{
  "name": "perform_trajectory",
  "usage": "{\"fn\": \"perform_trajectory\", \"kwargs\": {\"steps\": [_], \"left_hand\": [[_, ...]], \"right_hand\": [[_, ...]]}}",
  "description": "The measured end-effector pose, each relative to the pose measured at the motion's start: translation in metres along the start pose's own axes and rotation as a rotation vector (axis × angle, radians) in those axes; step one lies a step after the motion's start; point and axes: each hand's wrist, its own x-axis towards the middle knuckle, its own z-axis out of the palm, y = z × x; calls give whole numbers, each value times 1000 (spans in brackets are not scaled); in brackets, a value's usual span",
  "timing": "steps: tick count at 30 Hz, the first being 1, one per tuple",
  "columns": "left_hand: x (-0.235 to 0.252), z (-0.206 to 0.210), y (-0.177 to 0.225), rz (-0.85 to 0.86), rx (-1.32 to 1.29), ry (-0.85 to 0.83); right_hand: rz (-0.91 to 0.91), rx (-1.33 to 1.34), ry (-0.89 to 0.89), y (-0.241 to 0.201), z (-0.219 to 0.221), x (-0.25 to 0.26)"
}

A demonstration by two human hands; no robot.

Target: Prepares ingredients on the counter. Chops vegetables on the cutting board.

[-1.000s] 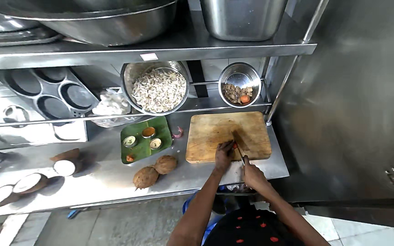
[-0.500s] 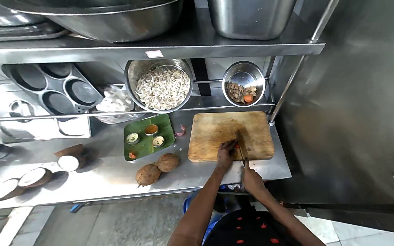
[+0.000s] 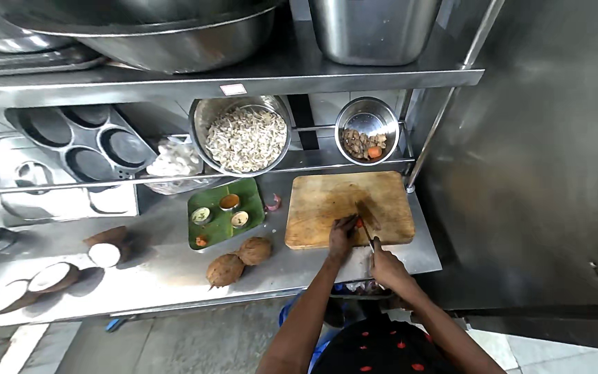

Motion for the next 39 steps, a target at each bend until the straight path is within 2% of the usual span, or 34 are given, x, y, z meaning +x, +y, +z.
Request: {"fn": "perform_trajectory", "kwargs": {"steps": [6,20,27,32,35,39], "left_hand": [[-1,0,-1,-8,-6,-15],[0,2,-4,27,-3,1],[1,-5,4,-43,-35,-28],[0,-3,2,-22,-44,12],[-1,-2,2,-15,-47,17],[-1,-3,2,-16,-51,20]], "right_hand": [[-2,93,-21,5,-4,-1],[-8,41,-50,1,-5,-12],[-15,-21,11,11,37,11],[-38,-41,108,20,67,37],[-38,-11,112,21,65,37],[-37,71,62,10,33,26]]}}
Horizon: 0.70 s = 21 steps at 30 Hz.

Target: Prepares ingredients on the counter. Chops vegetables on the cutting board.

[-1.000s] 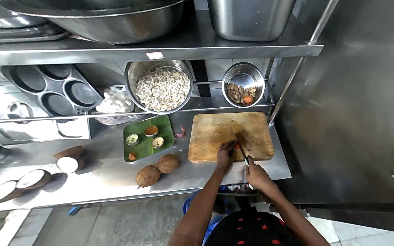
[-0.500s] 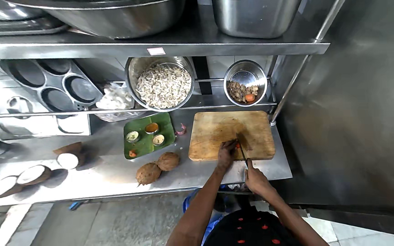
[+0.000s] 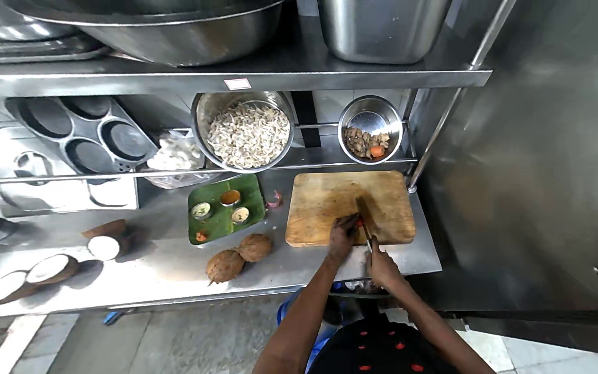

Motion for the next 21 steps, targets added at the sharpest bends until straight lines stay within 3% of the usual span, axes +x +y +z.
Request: {"fn": "perform_trajectory", "kwargs": {"steps": [7,16,21], "left_hand": [[0,4,-3,-4,21,5],[1,4,-6,14,32,-12],[1,1,-2,4,4,-9]], "right_hand": [[5,8,-44,-11,-26,-18],[23,-41,-71,-9,-12,-26],[27,-115,39,8,26,-1]]}}
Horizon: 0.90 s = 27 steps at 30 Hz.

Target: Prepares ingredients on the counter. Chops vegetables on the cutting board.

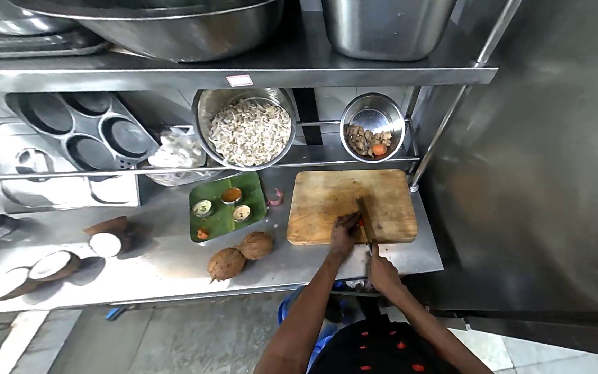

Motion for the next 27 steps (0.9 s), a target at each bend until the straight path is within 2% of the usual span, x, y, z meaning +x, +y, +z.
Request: {"fn": "perform_trajectory", "kwargs": {"steps": [4,12,16,22,27], "left_hand": [[0,0,-2,-22,11,-13],[0,3,-4,8,5,10],[-1,1,-3,-11,1,-11],[-1,2,-2,-17,11,-1],[-3,-3,6,-23,-11,10]], "right_hand": [[-4,16,14,3,8,10],[-8,94,-58,-17,-47,-12],[8,87,-108,-21,-58,-21],[12,46,-110,-23,-50,-24],[2,7,4,-6,3,-6]]}}
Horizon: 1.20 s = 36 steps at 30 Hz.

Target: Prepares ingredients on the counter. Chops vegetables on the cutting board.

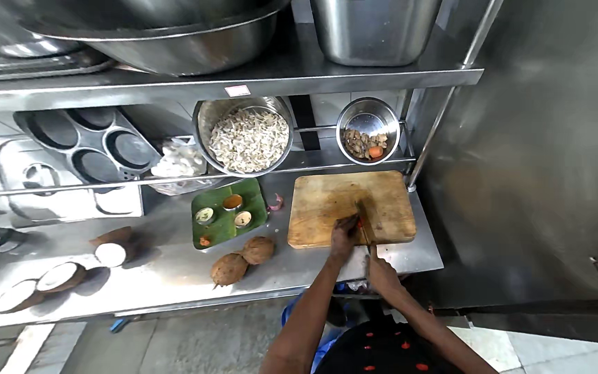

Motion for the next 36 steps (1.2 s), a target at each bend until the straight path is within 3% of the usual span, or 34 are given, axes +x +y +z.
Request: {"fn": "perform_trajectory", "kwargs": {"steps": [5,12,18,28,36], "left_hand": [[0,1,-2,8,-7,5],[2,3,-5,21,1,3],[3,5,-8,19,18,-2],[3,2,-5,-7,-21,-3],[1,1,-3,-15,-34,-1]], "right_hand": [[-5,3,28,6,13,12],[-11,78,-46,-14,-45,-5],[0,58,-115,-19,-59,-15],[-7,65,-110,-15,-38,-13],[-20,-5,27,7,16,12]]}}
